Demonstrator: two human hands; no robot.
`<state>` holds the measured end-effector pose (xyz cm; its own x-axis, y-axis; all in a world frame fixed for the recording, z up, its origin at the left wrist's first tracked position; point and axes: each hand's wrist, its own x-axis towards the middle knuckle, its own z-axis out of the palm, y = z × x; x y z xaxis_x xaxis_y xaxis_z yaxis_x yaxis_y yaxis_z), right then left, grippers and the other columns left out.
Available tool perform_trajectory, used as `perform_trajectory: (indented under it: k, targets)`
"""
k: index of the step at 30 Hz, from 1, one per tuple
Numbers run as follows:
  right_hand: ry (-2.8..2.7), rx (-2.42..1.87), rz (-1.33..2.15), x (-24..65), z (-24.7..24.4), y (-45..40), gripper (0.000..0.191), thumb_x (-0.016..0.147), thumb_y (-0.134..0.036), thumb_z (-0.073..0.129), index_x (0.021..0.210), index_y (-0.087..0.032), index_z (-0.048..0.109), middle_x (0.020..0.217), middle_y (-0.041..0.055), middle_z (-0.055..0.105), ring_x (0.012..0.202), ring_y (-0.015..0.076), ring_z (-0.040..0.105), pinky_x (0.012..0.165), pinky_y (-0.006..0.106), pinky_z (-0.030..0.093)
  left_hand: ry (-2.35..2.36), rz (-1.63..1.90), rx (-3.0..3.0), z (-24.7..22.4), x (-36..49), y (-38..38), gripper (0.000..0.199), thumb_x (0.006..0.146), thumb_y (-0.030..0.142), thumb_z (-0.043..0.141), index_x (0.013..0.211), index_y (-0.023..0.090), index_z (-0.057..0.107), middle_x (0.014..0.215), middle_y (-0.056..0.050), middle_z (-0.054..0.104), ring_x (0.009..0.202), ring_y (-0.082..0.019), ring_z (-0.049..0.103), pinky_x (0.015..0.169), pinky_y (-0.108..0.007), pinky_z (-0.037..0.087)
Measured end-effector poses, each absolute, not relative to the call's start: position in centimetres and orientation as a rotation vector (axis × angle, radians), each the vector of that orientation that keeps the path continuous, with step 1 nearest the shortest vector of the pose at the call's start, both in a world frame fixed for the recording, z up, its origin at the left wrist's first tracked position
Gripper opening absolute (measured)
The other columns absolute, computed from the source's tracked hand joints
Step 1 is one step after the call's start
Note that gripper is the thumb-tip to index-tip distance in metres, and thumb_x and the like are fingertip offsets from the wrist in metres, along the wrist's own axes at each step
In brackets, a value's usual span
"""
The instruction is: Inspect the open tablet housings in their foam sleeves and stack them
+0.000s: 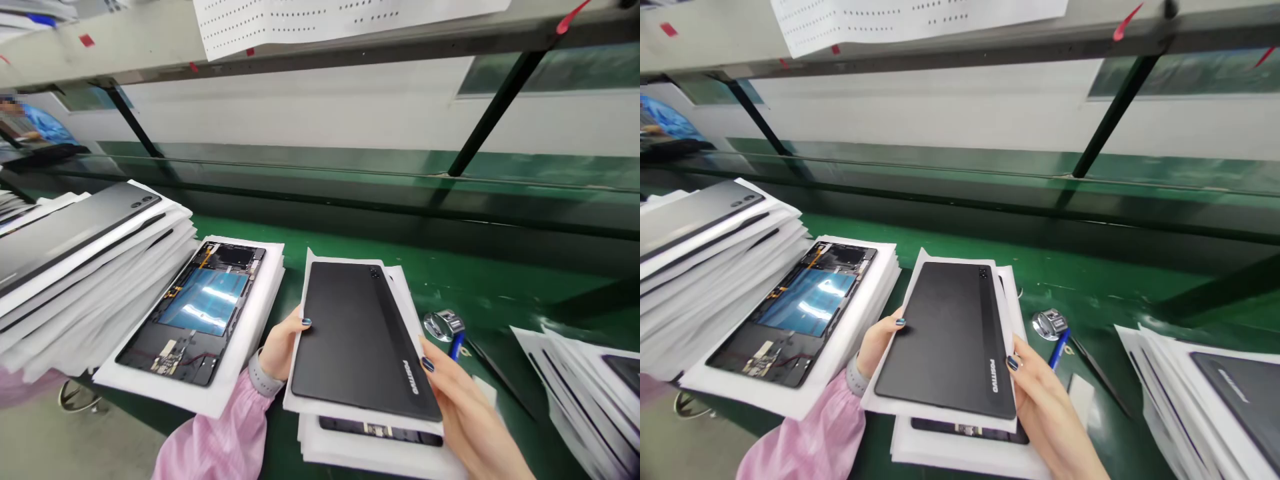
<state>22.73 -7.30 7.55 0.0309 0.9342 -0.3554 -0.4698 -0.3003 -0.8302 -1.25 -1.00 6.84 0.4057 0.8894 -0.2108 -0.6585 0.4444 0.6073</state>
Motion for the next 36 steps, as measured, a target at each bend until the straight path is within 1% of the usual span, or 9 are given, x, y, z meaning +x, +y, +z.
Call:
perform_trajectory:
  k: [6, 9, 12, 15, 19, 22, 26, 30, 36]
  targets:
    - [-0.569, -1.136, 1.594, 22.9, 7.8, -7.4, 0.043, 0.067, -0.039, 0.085, 0.109, -0.033, 0.075, 0.099, 0.0047, 0.077, 0.083, 0.0264, 0.071, 0.077, 0.035, 0.058, 0.569, 1.003, 0.458, 6.4, -1.6, -1.0, 0.045, 0.059, 0.013, 0.066, 0.104, 0.015, 0.067, 0.089, -0.007, 0.076, 0.088, -0.029, 0.072, 0.082, -0.038, 0.055]
    - [-0.575, -1.142, 1.584, 22.5, 8.4, -7.5, 0.062, 0.076, -0.032, 0.077, 0.135, -0.04, 0.058, 0.088, 0.0011, 0.075, 0.065, 0.0209, 0.067, 0.067, 0.033, 0.057, 0.572, 1.012, 0.444, 6.2, -1.6, -0.8, 0.046, 0.058, 0.012, 0.064, 0.104, 0.015, 0.067, 0.088, -0.007, 0.076, 0.086, -0.028, 0.072, 0.08, -0.038, 0.055]
    - [-0.565, -1.141, 1.562, 22.1, 9.1, -7.6, 0.076, 0.077, -0.03, 0.075, 0.144, -0.048, 0.042, 0.083, -0.002, 0.072, 0.049, 0.0153, 0.058, 0.053, 0.028, 0.054, 0.562, 1.018, 0.44, 6.2, -1.6, -0.8, 0.049, 0.057, 0.012, 0.064, 0.106, 0.014, 0.065, 0.088, -0.007, 0.076, 0.089, -0.029, 0.072, 0.083, -0.039, 0.054]
    - [-0.591, -1.164, 1.545, 21.9, 9.4, -7.7, 0.065, 0.075, -0.028, 0.076, 0.134, -0.044, 0.055, 0.078, -0.0011, 0.068, 0.056, 0.0174, 0.06, 0.054, 0.026, 0.052, 0.561, 1.017, 0.436, 6.3, -1.6, -0.8, 0.052, 0.057, 0.012, 0.063, 0.108, 0.014, 0.064, 0.089, -0.007, 0.075, 0.091, -0.03, 0.071, 0.085, -0.04, 0.054]
    - [-0.698, -1.154, 1.531, 22.3, 8.9, -7.3, 0.02, 0.072, -0.035, 0.077, 0.091, -0.029, 0.072, 0.074, 0.0012, 0.061, 0.055, 0.0167, 0.053, 0.049, 0.026, 0.047, 0.551, 1.023, 0.43, 6.4, -1.6, -0.7, 0.053, 0.057, 0.013, 0.062, 0.11, 0.014, 0.064, 0.091, -0.008, 0.075, 0.092, -0.031, 0.071, 0.085, -0.042, 0.054]
    - [-0.781, -1.132, 1.498, 22.5, 8.5, -7.1, 0.028, 0.072, -0.049, 0.077, 0.067, -0.024, 0.065, 0.066, 0.0, 0.05, 0.054, 0.0153, 0.045, 0.049, 0.025, 0.043, 0.53, 1.025, 0.431, 6.5, -1.6, -0.7, 0.053, 0.057, 0.013, 0.062, 0.11, 0.014, 0.064, 0.092, -0.008, 0.075, 0.092, -0.031, 0.071, 0.086, -0.042, 0.053]
    - [-0.78, -1.187, 1.475, 22.1, 9.0, -7.3, 0.023, 0.075, -0.045, 0.078, 0.082, -0.028, 0.064, 0.074, -0.0007, 0.058, 0.057, 0.0154, 0.051, 0.054, 0.024, 0.045, 0.531, 1.027, 0.425, 6.2, -1.7, -0.8, 0.05, 0.057, 0.014, 0.063, 0.106, 0.014, 0.065, 0.09, -0.008, 0.075, 0.09, -0.03, 0.072, 0.085, -0.042, 0.054]
    - [-0.713, -1.21, 1.531, 21.6, 9.6, -7.6, 0.039, 0.075, -0.04, 0.078, 0.11, -0.035, 0.062, 0.093, 0.0028, 0.069, 0.064, 0.0193, 0.063, 0.056, 0.027, 0.049, 0.532, 1.042, 0.418, 6.1, -1.8, -0.9, 0.048, 0.057, 0.013, 0.063, 0.105, 0.014, 0.065, 0.084, -0.007, 0.075, 0.088, -0.029, 0.072, 0.084, -0.04, 0.054]
    - [-0.698, -1.213, 1.481, 22.3, 9.4, -7.5, 0.03, 0.068, -0.027, 0.083, 0.093, -0.03, 0.067, 0.071, -0.003, 0.059, 0.055, 0.0128, 0.056, 0.053, 0.02, 0.049, 0.497, 1.008, 0.458, 6.6, -1.5, -0.9, 0.052, 0.056, 0.014, 0.062, 0.108, 0.014, 0.064, 0.089, -0.008, 0.075, 0.091, -0.031, 0.071, 0.084, -0.041, 0.054]
